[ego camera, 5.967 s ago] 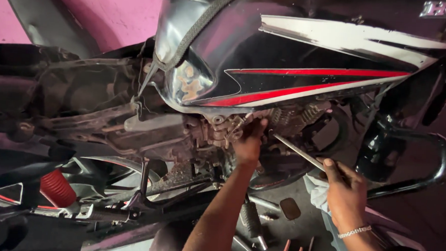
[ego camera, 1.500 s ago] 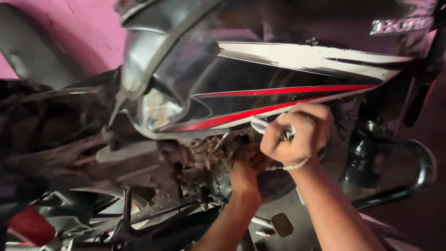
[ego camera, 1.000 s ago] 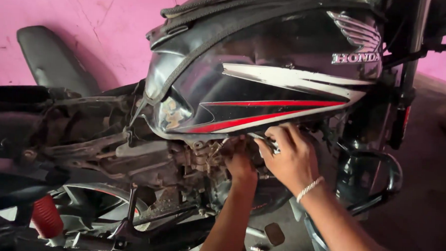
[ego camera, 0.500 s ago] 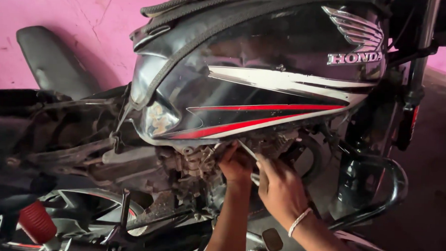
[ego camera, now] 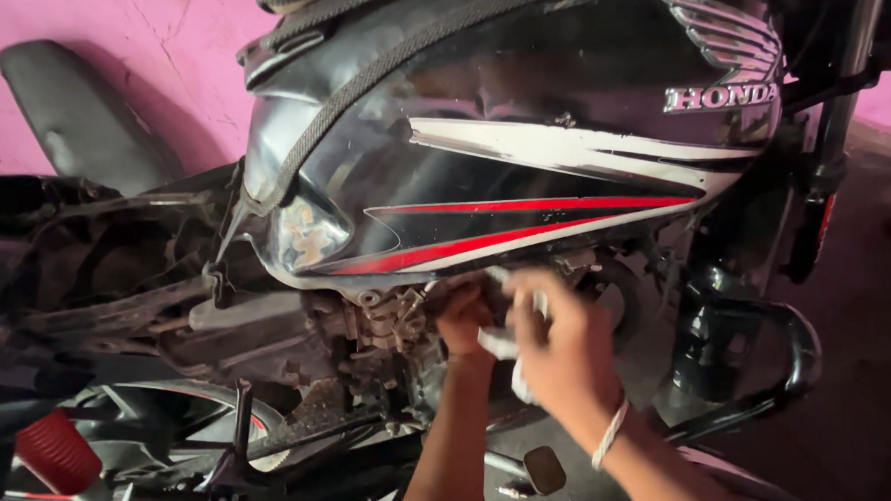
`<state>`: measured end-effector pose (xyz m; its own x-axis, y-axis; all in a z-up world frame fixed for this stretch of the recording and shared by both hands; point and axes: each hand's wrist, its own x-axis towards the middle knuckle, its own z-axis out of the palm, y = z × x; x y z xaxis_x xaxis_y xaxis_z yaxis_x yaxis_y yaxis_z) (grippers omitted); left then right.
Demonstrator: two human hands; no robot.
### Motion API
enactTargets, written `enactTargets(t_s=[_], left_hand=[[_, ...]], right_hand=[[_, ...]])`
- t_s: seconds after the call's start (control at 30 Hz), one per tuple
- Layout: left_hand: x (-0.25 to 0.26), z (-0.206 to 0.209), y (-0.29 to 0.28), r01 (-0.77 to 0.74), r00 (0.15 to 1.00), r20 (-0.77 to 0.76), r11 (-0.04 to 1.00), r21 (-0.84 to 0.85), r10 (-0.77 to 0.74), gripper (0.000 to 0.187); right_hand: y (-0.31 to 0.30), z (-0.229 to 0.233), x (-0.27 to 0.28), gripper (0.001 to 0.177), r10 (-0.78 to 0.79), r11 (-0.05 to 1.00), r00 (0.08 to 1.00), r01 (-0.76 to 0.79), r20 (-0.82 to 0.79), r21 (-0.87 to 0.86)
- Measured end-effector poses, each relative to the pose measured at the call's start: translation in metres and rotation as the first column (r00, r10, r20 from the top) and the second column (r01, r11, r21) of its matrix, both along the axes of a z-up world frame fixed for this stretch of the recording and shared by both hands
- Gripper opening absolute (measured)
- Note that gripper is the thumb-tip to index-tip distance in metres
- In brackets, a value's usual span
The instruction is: Repairing a motorcycle engine, specifically cleaning and adjusting the carburetor area.
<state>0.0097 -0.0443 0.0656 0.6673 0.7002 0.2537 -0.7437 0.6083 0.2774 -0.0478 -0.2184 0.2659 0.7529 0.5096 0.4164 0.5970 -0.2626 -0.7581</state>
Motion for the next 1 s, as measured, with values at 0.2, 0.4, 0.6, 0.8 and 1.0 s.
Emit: enactTargets(t_s=[0.2,0.4,0.6,0.8,1.0], left_hand=[[0.039,-0.043,0.014,-0.120,0.992,-0.047,0.993,0.018,0.121,0.009],[0.028,0.036,-0.016,-0.319,0.907,-0.356,0.920,-0.229,0.226,0.031],[0.033,0.034,-0.019,-0.396,0.886,-0.336,0.899,-0.188,0.320,0.031],[0.049,-0.023,0.015,-0.303,0.920,-0.293,0.946,-0.112,0.260,0.025],[0.033,-0.017,0.017,-0.197,0.950,-0.254,0.980,-0.037,0.182,0.030]], right_hand=[[-0.014,-0.004,0.013,0.013,0.036,0.945,0.954,-0.129,0.297,0.299],[-0.044,-0.010,0.033,0.012,-0.018,0.929,0.924,-0.126,0.382,0.349],[-0.023,-0.057,0.066,0.023,0.245,0.904,0.782,0.031,-0.574,0.427],[0.039,-0.068,0.069,0.027,0.291,0.922,0.688,-0.016,-0.665,0.387],[0.028,-0.032,0.064,0.022,0.002,0.991,0.995,0.011,-0.097,0.134]])
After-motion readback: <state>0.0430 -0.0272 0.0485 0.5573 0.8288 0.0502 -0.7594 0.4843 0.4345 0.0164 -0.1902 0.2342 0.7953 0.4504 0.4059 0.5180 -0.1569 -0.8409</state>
